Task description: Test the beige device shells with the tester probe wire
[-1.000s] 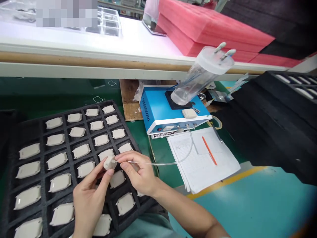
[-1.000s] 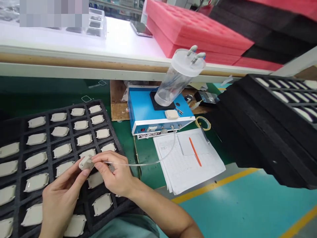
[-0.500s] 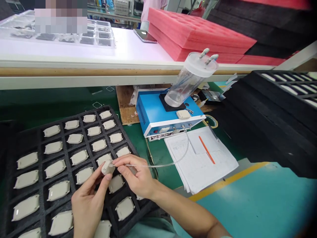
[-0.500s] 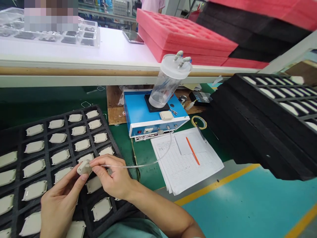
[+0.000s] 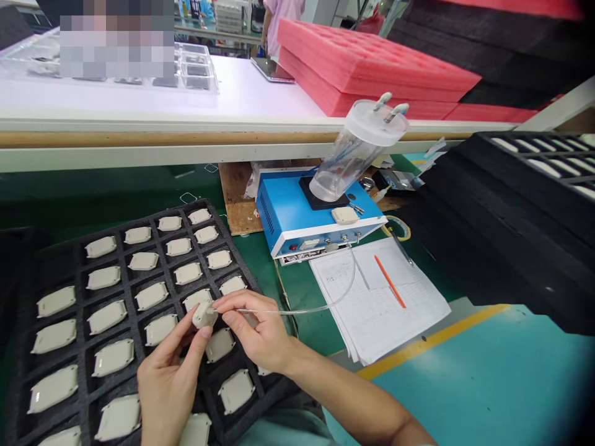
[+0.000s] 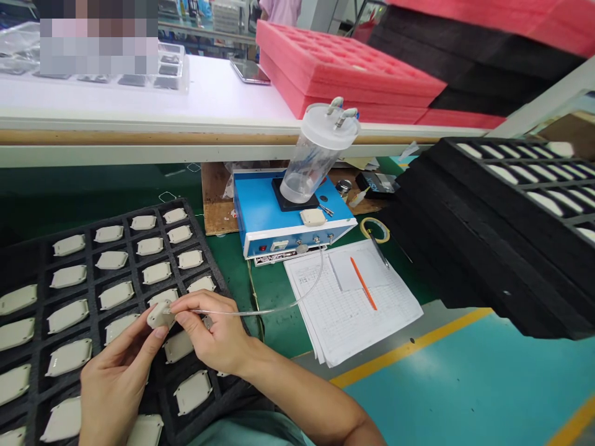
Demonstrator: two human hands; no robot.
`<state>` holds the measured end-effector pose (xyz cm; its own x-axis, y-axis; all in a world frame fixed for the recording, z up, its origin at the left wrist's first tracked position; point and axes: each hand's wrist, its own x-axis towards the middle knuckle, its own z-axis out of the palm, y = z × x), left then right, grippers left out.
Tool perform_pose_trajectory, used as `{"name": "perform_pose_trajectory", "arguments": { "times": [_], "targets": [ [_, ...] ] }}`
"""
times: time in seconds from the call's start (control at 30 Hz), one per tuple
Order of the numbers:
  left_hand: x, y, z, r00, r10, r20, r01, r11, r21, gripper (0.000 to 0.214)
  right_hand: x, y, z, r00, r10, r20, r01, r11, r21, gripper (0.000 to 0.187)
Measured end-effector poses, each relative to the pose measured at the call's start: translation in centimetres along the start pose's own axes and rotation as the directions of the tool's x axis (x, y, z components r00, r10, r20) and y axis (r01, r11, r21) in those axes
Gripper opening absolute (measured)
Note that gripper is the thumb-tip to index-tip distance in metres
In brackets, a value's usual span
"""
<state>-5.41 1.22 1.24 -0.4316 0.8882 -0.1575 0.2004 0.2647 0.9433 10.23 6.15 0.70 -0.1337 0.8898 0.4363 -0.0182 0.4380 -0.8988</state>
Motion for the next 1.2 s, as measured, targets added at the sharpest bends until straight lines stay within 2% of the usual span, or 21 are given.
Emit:
{"name": "perform_pose_trajectory", "arguments": {
  "times": [0.17,0.73,1.2],
  "targets": [
    [0.0,-0.3,0.0,0.999,0.012,-0.030,-0.011,1.000,0.022,0.052,-0.2,0.2,0.1,1.000,0.029,-0.001,-0.029,0.999,0.040,0.013],
    [-0.2,-0.2,0.0,0.998,0.061,-0.013,-0.060,0.998,0.015,0.051,-0.4,0.1,0.0,0.999,0.038,0.012,-0.039,0.997,0.059,0.012],
    [-0.8,0.0,-0.1,0.995,0.091,0.043,-0.091,0.996,-0.001,0.045,-1.2,0.0,-0.2,0.995,0.092,0.038,-0.094,0.994,0.051,0.014]
  ]
}}
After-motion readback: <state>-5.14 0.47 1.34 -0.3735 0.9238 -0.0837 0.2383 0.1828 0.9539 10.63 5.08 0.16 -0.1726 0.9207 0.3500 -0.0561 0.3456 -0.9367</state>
